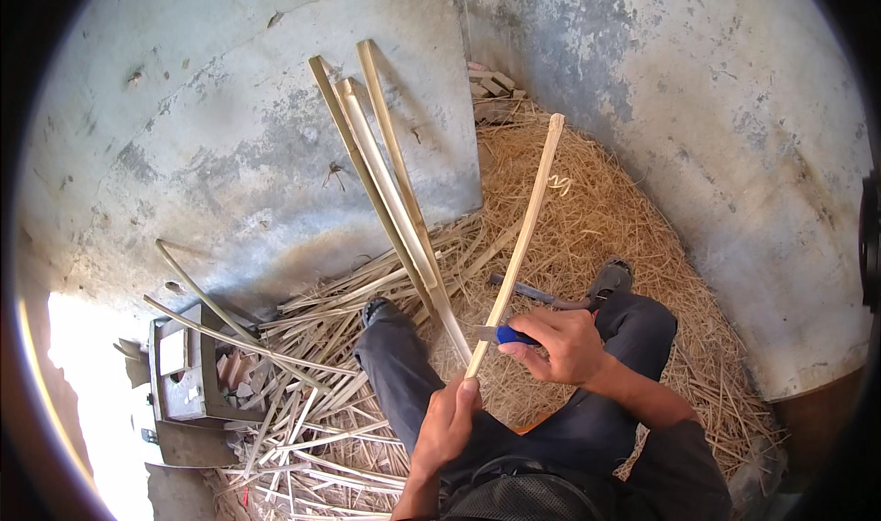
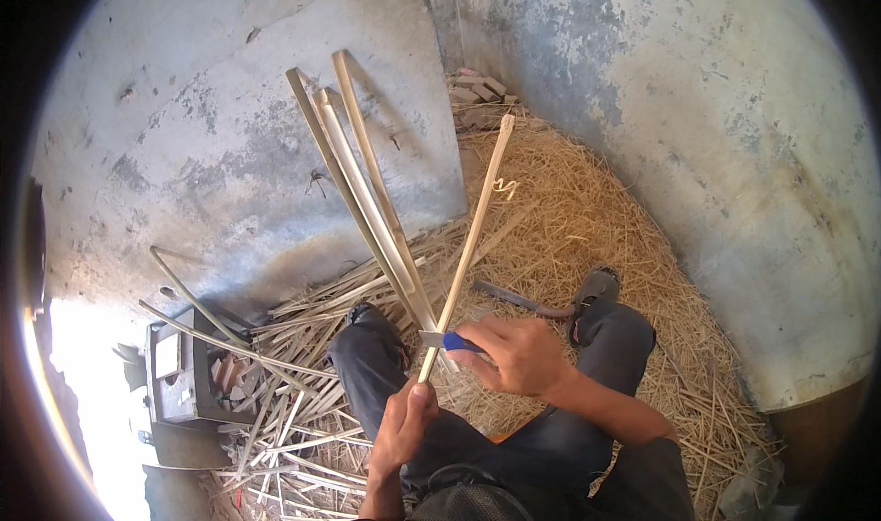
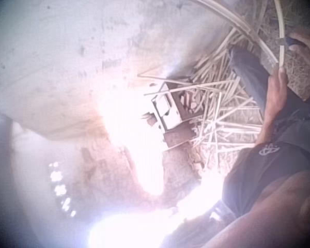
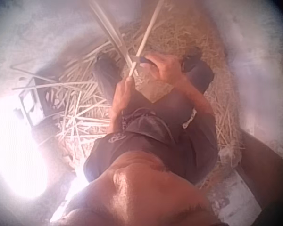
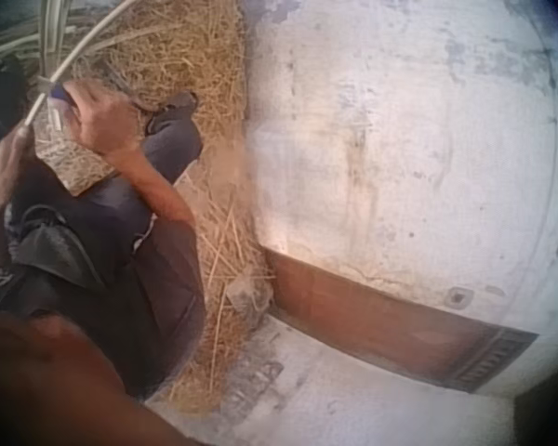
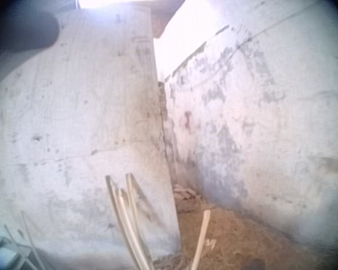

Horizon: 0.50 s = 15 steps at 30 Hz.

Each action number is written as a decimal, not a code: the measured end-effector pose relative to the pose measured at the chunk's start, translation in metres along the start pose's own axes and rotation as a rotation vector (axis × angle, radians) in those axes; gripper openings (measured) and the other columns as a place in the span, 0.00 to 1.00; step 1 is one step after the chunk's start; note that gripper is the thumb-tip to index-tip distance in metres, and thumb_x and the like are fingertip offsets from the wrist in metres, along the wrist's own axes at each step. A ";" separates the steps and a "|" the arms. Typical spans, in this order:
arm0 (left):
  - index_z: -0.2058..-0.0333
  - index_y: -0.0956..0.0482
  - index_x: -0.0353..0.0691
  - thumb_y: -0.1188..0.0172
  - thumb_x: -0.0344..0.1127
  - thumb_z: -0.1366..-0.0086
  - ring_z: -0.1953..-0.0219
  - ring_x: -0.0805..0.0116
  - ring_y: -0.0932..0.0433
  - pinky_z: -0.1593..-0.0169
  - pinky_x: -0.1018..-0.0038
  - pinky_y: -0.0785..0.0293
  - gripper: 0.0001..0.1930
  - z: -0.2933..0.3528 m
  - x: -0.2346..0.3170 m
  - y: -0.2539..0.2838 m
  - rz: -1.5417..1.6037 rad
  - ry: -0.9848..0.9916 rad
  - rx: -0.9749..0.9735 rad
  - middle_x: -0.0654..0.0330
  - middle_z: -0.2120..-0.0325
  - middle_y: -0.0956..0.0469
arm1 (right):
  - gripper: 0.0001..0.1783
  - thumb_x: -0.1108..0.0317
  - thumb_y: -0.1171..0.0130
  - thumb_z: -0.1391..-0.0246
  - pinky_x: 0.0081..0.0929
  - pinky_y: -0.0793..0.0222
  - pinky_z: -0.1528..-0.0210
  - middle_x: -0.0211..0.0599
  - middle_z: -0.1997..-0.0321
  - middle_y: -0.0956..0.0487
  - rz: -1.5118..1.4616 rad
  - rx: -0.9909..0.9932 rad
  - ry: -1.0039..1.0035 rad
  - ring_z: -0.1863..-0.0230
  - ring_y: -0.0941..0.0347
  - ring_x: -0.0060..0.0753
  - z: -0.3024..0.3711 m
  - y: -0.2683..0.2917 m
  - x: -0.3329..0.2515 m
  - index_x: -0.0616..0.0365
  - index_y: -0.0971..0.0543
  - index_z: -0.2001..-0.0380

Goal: The person sits on a straw-covered floor and uses a utility knife to shave thin strips of bamboo. They hold the bamboo in their left hand and carefully scrape the surface with the knife in their right hand, removing thin layers of wood.

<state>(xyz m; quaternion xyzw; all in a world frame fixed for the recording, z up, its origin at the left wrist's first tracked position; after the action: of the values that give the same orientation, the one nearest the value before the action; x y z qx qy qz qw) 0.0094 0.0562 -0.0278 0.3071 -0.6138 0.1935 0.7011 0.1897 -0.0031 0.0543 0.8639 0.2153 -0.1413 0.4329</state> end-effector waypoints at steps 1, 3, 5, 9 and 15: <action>0.68 0.30 0.36 0.63 0.50 0.14 0.76 0.71 0.38 0.70 0.69 0.38 0.27 -0.001 0.004 0.001 -0.039 -0.004 0.030 0.63 0.79 0.33 | 0.15 0.55 0.29 0.37 0.35 0.24 0.73 0.34 0.69 0.16 0.014 -0.008 -0.007 0.74 0.17 0.39 -0.001 0.000 -0.002 0.54 0.16 0.57; 0.68 0.29 0.34 0.63 0.50 0.14 0.76 0.67 0.35 0.68 0.66 0.37 0.27 0.000 0.013 0.002 -0.117 -0.011 0.087 0.59 0.79 0.31 | 0.15 0.54 0.29 0.37 0.35 0.24 0.73 0.33 0.69 0.16 0.032 -0.023 -0.016 0.74 0.17 0.39 -0.002 -0.001 -0.002 0.53 0.16 0.57; 0.67 0.29 0.33 0.63 0.49 0.14 0.76 0.64 0.34 0.68 0.64 0.35 0.27 0.001 0.010 0.000 -0.125 0.008 0.091 0.56 0.80 0.30 | 0.15 0.54 0.30 0.37 0.35 0.23 0.73 0.33 0.69 0.16 0.036 -0.035 -0.017 0.74 0.17 0.39 -0.004 -0.001 0.000 0.53 0.16 0.57; 0.61 0.29 0.32 0.58 0.42 0.15 0.70 0.36 0.21 0.63 0.52 0.28 0.19 0.002 0.006 0.002 -0.151 0.077 0.034 0.43 0.76 0.23 | 0.15 0.53 0.28 0.40 0.32 0.27 0.75 0.31 0.76 0.20 0.056 0.059 0.008 0.80 0.22 0.37 -0.005 0.003 -0.002 0.53 0.15 0.63; 0.60 0.27 0.32 0.60 0.44 0.15 0.70 0.37 0.22 0.61 0.53 0.28 0.21 0.020 -0.002 -0.001 -0.172 0.103 -0.014 0.43 0.76 0.24 | 0.19 0.50 0.34 0.32 0.32 0.29 0.77 0.35 0.75 0.17 0.131 0.271 -0.178 0.79 0.21 0.33 -0.020 0.046 0.057 0.56 0.14 0.63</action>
<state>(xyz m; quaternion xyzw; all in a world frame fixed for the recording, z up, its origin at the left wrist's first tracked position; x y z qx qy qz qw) -0.0053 0.0418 -0.0283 0.3434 -0.5495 0.1437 0.7480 0.2634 0.0025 0.0728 0.9106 0.0980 -0.2165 0.3380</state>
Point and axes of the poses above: each hand's wrist, its own z-axis away from the middle knuckle, its own y-axis out of the back of the hand, x = y × z, the point moved 8 cm from there along -z, towards the middle knuckle
